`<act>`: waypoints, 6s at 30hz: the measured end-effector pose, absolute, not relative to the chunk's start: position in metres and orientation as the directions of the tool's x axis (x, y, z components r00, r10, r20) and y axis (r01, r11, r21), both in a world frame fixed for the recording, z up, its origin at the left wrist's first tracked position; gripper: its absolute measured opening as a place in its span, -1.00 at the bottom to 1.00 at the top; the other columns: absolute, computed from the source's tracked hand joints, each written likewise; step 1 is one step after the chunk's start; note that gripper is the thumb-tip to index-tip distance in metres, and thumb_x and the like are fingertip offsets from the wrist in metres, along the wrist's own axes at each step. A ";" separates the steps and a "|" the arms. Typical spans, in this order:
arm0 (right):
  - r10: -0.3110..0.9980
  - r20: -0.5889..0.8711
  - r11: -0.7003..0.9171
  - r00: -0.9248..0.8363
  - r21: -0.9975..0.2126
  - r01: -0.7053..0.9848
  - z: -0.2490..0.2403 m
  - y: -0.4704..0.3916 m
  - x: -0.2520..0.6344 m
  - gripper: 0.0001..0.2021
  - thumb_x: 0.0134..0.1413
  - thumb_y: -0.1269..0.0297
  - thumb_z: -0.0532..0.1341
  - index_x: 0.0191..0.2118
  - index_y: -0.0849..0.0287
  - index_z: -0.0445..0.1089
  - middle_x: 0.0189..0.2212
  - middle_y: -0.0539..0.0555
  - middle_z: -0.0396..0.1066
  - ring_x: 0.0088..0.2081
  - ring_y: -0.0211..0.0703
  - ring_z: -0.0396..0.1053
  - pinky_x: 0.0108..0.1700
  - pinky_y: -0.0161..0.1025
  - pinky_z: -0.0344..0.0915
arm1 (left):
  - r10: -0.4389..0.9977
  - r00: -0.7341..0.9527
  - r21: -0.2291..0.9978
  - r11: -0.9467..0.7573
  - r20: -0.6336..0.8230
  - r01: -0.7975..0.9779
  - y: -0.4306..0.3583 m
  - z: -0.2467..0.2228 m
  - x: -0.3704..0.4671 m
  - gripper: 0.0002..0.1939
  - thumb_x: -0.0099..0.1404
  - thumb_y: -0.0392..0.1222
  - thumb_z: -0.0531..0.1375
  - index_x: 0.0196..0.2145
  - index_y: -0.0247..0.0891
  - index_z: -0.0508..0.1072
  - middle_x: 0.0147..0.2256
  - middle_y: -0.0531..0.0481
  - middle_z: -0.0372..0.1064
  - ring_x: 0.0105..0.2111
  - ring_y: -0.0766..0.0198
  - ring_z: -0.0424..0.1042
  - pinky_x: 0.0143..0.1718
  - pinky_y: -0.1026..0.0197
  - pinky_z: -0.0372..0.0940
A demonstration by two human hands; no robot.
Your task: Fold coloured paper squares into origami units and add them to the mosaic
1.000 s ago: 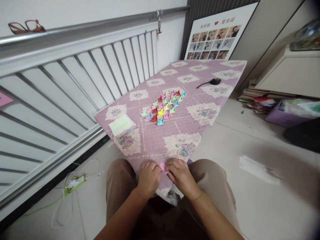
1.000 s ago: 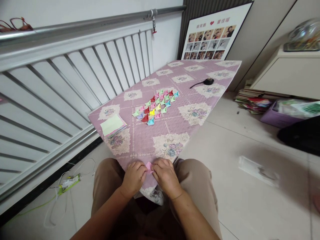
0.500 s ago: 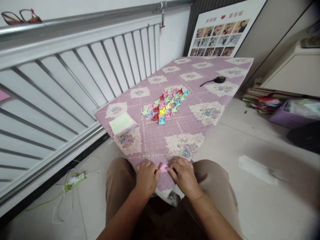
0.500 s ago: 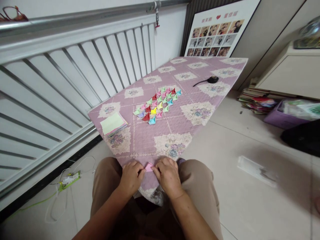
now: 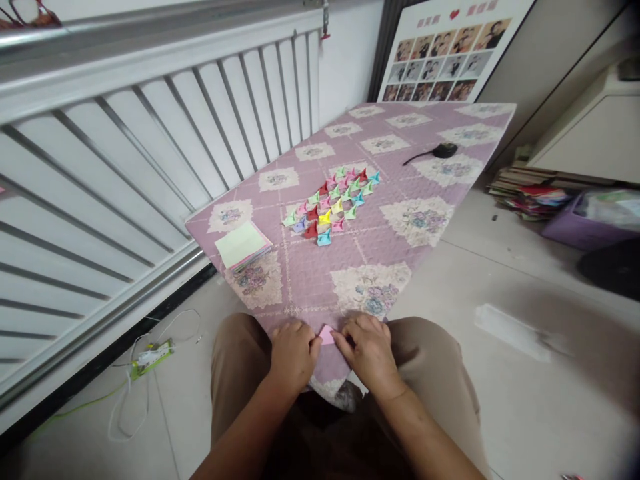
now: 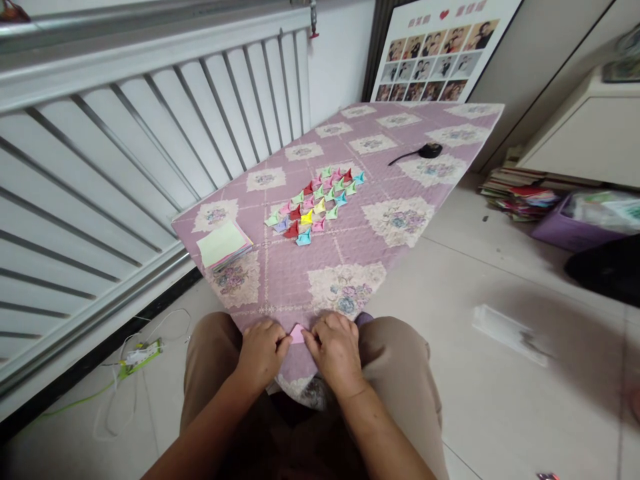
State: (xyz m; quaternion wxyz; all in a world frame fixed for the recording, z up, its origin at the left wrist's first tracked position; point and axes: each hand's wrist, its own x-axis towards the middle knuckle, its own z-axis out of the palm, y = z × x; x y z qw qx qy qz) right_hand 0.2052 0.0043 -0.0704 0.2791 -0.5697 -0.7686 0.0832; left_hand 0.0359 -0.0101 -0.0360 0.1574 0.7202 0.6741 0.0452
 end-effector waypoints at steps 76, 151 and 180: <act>0.824 0.382 0.557 -0.418 -0.415 0.719 -0.072 -0.002 0.203 -0.80 0.14 0.35 0.18 -0.11 0.10 0.44 -0.25 0.09 0.44 -0.18 -0.10 0.36 -0.16 -0.16 0.23 | 0.931 0.364 0.351 -0.353 0.037 0.867 -0.023 -0.047 0.011 -0.72 0.27 -0.26 0.13 -0.06 -0.18 0.44 -0.06 -0.03 0.38 -0.07 0.14 0.28 0.01 0.07 0.20; 0.976 0.190 0.217 -0.105 -0.835 0.506 -0.066 0.010 0.201 -0.83 0.13 0.22 0.08 -0.42 0.11 0.33 -0.51 -0.03 0.39 -0.43 -0.21 0.34 -0.33 -0.30 0.19 | 0.966 0.216 0.564 -0.258 0.141 0.785 -0.011 -0.052 0.060 -0.51 0.20 -0.32 0.12 0.10 -0.23 0.22 0.01 -0.15 0.30 0.02 0.06 0.29 0.05 -0.05 0.24; 0.953 0.188 0.267 -0.237 -0.893 0.363 -0.058 0.008 0.206 -0.82 0.16 0.20 0.13 -0.40 0.12 0.36 -0.55 -0.07 0.30 -0.46 -0.27 0.26 -0.33 -0.32 0.18 | 0.969 0.141 0.953 0.162 -0.203 0.256 0.000 -0.068 0.049 -0.56 0.17 -0.38 0.18 0.03 -0.25 0.30 -0.07 -0.12 0.43 -0.08 0.18 0.43 0.01 0.08 0.28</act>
